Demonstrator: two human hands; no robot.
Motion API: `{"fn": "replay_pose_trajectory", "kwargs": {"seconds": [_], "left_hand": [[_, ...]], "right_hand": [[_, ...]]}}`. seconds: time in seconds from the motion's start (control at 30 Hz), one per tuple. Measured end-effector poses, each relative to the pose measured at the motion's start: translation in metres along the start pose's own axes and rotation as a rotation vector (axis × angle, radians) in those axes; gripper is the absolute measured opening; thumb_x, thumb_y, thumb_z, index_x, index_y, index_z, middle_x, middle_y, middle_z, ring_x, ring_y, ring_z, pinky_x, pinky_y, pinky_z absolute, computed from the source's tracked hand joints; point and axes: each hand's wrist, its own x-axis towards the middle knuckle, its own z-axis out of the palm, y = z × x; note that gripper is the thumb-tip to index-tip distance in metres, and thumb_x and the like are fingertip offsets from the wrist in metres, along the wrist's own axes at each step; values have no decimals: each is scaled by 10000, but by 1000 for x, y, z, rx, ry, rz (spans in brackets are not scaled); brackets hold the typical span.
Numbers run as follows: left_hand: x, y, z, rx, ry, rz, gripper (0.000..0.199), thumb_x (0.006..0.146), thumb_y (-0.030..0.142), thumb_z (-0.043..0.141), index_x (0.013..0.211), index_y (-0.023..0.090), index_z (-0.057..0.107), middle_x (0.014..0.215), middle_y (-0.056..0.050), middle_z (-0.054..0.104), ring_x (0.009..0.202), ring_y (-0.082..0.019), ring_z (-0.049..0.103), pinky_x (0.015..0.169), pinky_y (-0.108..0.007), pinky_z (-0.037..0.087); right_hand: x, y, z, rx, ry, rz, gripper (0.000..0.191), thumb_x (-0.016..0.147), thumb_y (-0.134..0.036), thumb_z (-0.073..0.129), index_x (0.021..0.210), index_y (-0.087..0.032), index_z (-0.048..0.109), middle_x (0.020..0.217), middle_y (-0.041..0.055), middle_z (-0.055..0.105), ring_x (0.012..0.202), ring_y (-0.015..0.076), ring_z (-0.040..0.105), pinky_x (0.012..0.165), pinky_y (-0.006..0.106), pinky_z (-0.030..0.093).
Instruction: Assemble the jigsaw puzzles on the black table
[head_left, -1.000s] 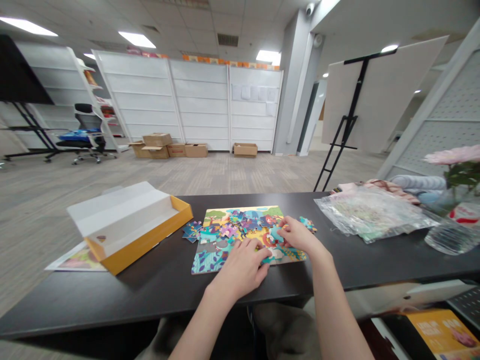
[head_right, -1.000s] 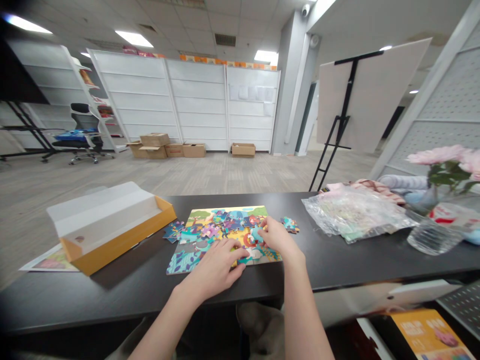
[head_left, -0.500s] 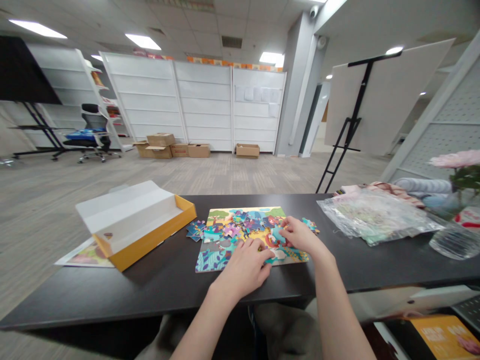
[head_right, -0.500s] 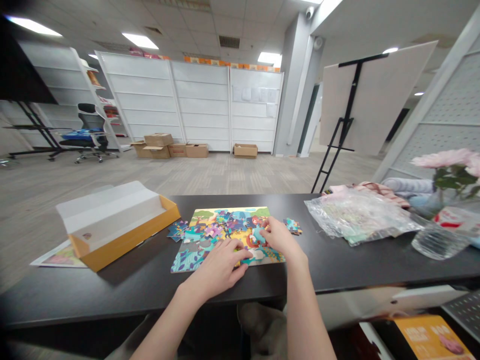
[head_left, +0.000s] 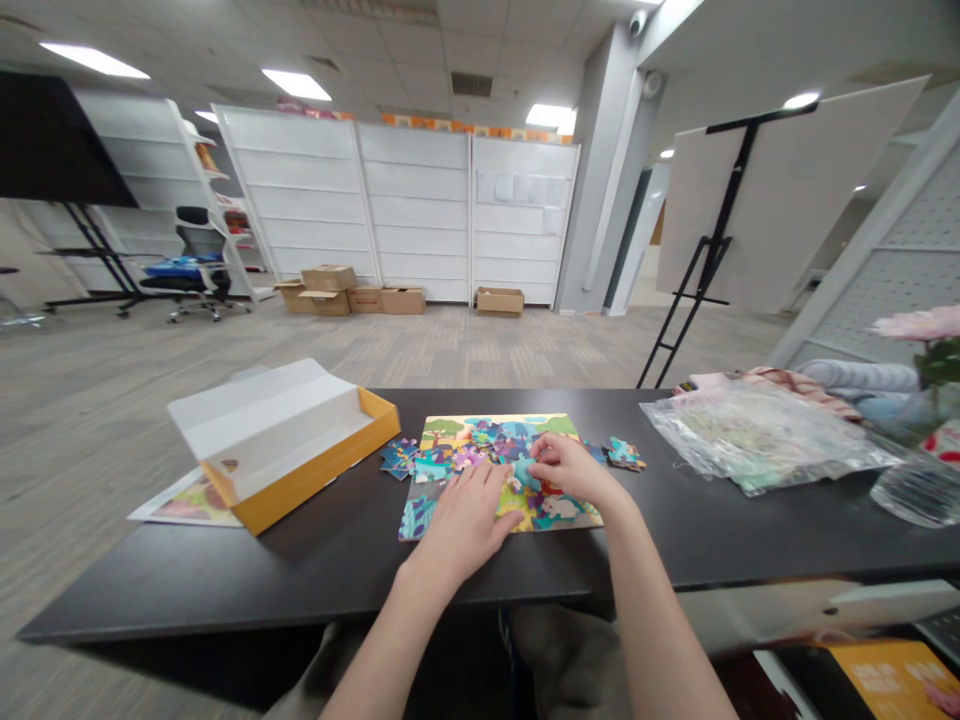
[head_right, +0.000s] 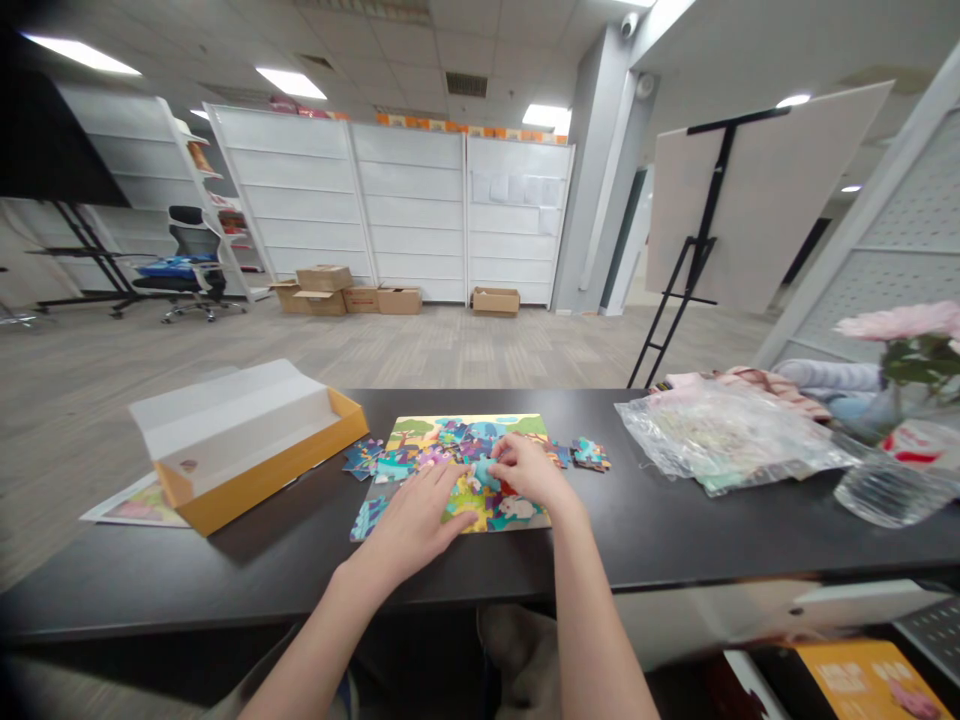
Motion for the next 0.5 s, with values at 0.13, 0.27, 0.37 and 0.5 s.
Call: {"fn": "replay_pose_trajectory", "kwargs": {"seconds": [0.13, 0.27, 0.37, 0.5], "left_hand": [[-2, 6, 0, -18, -13, 71, 407, 867, 383, 706, 1228, 243, 580, 1258, -67, 622, 1242, -290, 526, 1031, -445, 424], [-3, 14, 3, -14, -28, 121, 365, 859, 424, 716, 1154, 235, 612, 1275, -66, 626, 1186, -288, 552, 983, -446, 430], [-4, 18, 4, 19, -38, 128, 314, 892, 433, 675, 1124, 225, 631, 1235, -71, 646, 1166, -292, 557, 964, -446, 429], [-4, 19, 4, 50, -47, 126, 306, 910, 433, 651, 1129, 221, 635, 1179, -73, 658, 1133, -286, 567, 949, -436, 441]], "right_hand": [[0, 5, -4, -41, 16, 48, 159, 743, -191, 645, 840, -196, 519, 559, -72, 565, 525, 109, 537, 523, 205, 387], [-2, 8, -10, -75, 12, 63, 146, 732, -176, 648, 822, -189, 534, 560, -68, 559, 545, 115, 552, 543, 216, 406], [-1, 10, -13, -87, 1, 61, 132, 726, -156, 643, 817, -183, 551, 568, -63, 558, 553, 113, 552, 557, 219, 422], [2, 15, -14, -89, 15, 54, 131, 697, -142, 657, 788, -183, 572, 610, -43, 587, 599, 122, 577, 586, 225, 460]]}}
